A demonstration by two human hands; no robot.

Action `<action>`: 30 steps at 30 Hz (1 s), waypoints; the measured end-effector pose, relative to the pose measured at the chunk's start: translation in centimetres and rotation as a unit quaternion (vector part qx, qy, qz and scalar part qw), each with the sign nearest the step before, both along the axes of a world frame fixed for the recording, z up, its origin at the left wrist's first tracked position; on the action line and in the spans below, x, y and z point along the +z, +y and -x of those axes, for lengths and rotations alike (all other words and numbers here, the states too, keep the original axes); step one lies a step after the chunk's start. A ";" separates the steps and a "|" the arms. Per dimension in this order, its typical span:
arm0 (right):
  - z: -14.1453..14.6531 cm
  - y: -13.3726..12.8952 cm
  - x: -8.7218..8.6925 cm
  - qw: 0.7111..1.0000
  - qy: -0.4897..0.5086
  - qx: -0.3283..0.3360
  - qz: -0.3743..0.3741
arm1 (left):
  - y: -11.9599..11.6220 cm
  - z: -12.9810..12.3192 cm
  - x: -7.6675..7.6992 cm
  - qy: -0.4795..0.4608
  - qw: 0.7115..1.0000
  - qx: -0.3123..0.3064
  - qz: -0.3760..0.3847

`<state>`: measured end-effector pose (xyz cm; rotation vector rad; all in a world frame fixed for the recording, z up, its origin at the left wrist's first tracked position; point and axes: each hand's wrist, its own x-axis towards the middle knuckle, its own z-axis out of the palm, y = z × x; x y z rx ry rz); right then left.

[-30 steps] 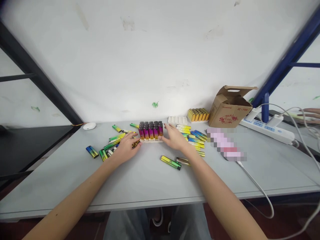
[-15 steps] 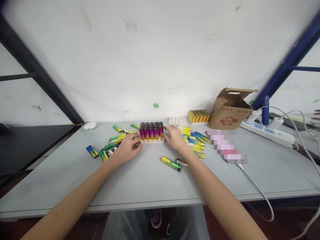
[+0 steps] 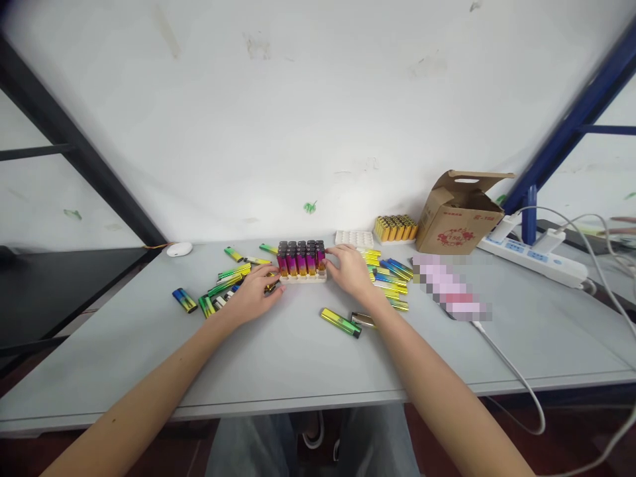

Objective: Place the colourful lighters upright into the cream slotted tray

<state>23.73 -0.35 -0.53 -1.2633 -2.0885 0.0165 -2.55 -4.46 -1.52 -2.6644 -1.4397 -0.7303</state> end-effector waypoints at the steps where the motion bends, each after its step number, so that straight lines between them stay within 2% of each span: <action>1: 0.0 0.0 0.0 1.000 0.000 0.000 0.002 | 0.0 0.0 0.0 -0.003 1.000 0.001 0.000; 16: 0.0 0.0 -0.6 0.999 -0.011 -0.017 0.024 | -0.2 -0.4 0.4 -0.020 1.000 0.011 0.015; 21: 0.1 0.3 -1.2 0.999 0.006 0.023 0.033 | -0.2 -0.4 0.1 -0.021 0.999 0.023 0.019; 30: 0.7 0.4 -1.3 0.997 0.023 0.056 0.054 | -0.3 -0.5 0.2 -0.036 0.999 0.025 0.020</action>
